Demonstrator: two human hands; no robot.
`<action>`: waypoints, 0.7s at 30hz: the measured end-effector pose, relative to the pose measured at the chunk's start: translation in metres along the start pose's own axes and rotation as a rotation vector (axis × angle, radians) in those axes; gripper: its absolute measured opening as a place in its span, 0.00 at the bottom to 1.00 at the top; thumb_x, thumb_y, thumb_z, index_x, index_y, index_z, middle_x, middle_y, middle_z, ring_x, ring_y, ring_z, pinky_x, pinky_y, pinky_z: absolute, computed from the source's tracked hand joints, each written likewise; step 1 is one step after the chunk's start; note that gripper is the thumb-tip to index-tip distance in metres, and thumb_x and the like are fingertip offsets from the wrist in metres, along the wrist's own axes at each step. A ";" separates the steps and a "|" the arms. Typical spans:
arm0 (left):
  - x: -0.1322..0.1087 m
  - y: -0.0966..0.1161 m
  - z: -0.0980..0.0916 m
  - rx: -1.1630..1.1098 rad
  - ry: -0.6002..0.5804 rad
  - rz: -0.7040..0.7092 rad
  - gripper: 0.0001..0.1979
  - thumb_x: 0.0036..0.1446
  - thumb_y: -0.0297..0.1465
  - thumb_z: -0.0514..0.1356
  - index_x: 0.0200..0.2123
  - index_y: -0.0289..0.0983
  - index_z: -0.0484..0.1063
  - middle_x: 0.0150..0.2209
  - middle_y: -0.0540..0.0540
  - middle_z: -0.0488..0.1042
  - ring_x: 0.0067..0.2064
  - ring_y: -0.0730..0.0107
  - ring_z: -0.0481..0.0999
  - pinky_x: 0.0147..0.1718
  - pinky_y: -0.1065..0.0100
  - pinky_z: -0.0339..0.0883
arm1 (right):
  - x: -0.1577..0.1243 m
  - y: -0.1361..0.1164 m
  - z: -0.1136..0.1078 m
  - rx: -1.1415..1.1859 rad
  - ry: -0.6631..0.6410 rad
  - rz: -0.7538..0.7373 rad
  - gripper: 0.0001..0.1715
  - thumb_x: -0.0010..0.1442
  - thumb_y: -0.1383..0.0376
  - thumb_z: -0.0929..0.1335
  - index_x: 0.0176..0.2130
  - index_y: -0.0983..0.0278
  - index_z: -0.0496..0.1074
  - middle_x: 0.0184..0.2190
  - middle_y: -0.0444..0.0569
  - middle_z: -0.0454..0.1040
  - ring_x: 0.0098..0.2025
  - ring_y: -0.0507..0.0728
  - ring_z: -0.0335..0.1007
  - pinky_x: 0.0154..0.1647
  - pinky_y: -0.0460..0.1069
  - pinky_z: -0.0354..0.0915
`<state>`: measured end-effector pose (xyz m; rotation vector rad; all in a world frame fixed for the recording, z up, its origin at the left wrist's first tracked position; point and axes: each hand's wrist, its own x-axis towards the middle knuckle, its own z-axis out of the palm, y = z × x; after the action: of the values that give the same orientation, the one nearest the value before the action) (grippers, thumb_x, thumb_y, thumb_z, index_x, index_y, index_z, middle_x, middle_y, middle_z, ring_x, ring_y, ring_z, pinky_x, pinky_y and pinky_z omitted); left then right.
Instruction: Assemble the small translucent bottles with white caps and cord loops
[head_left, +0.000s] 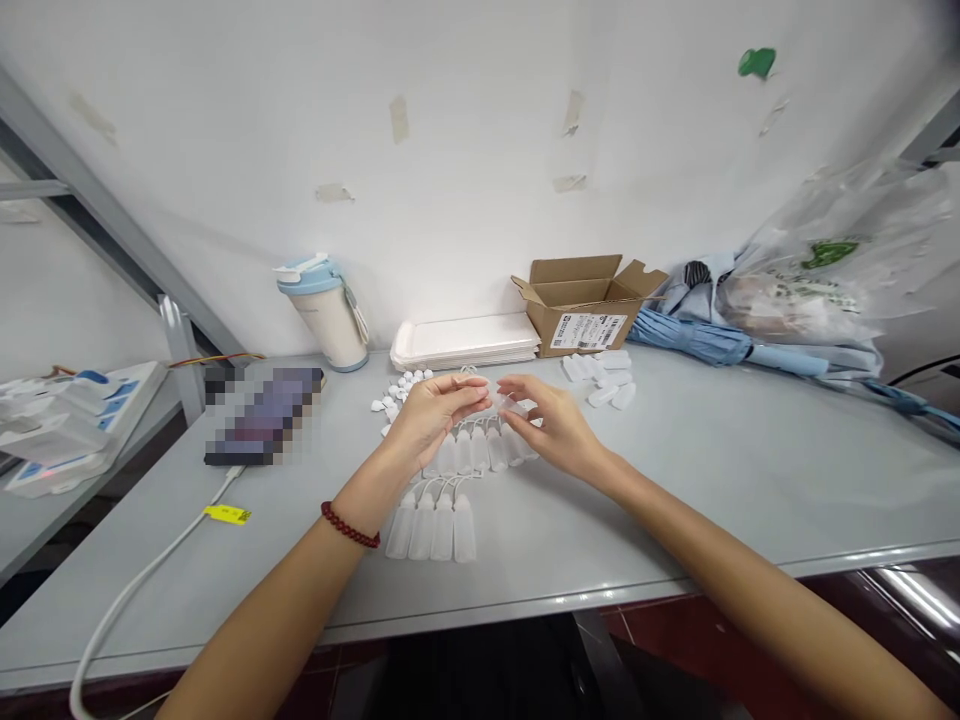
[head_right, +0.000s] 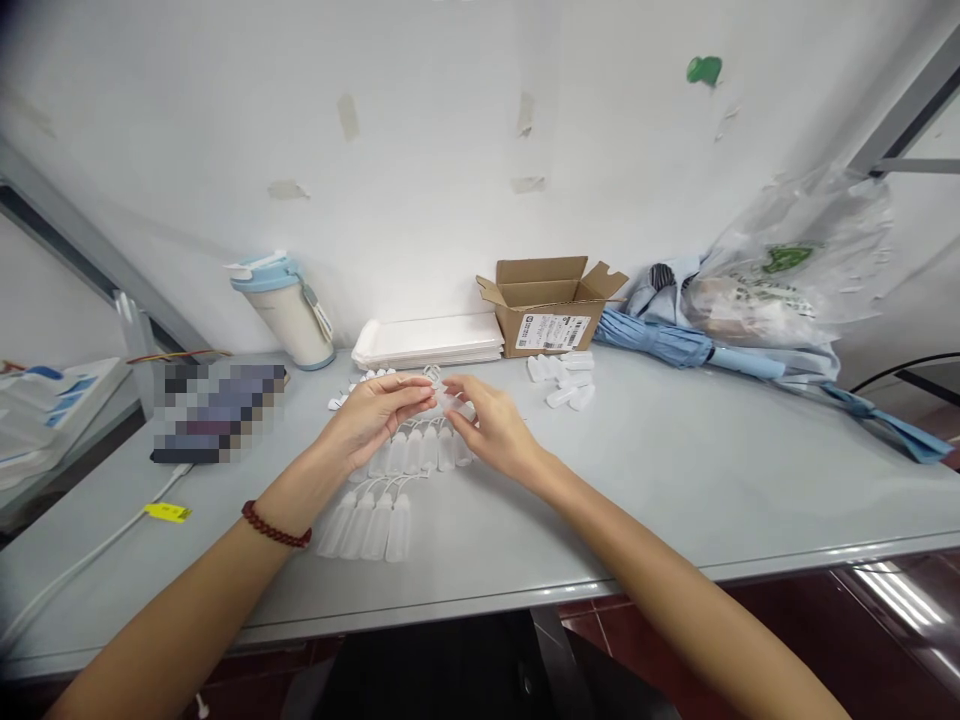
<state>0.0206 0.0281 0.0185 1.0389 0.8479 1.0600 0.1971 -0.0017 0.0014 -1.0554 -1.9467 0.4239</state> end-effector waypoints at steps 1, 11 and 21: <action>0.000 0.001 0.000 0.003 0.005 0.002 0.07 0.42 0.27 0.69 0.28 0.33 0.78 0.32 0.48 0.77 0.36 0.70 0.77 0.49 0.63 0.69 | 0.000 -0.001 0.000 0.009 0.008 0.004 0.17 0.58 0.66 0.64 0.49 0.60 0.65 0.43 0.52 0.74 0.42 0.57 0.72 0.31 0.50 0.72; -0.004 0.004 0.001 0.109 -0.028 0.011 0.10 0.44 0.33 0.68 0.30 0.34 0.78 0.31 0.46 0.77 0.34 0.69 0.76 0.45 0.63 0.70 | 0.000 -0.007 0.001 0.111 0.054 0.065 0.15 0.59 0.62 0.65 0.47 0.59 0.66 0.44 0.51 0.73 0.41 0.56 0.72 0.32 0.49 0.73; -0.009 0.007 0.007 0.348 -0.072 0.114 0.10 0.48 0.36 0.64 0.33 0.36 0.77 0.36 0.44 0.77 0.38 0.66 0.74 0.38 0.66 0.68 | -0.002 -0.006 0.005 0.144 0.025 0.049 0.16 0.61 0.61 0.63 0.49 0.59 0.65 0.45 0.51 0.73 0.42 0.56 0.72 0.32 0.50 0.74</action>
<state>0.0224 0.0187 0.0277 1.4233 0.9435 0.9827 0.1907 -0.0069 0.0014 -1.0122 -1.8418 0.5670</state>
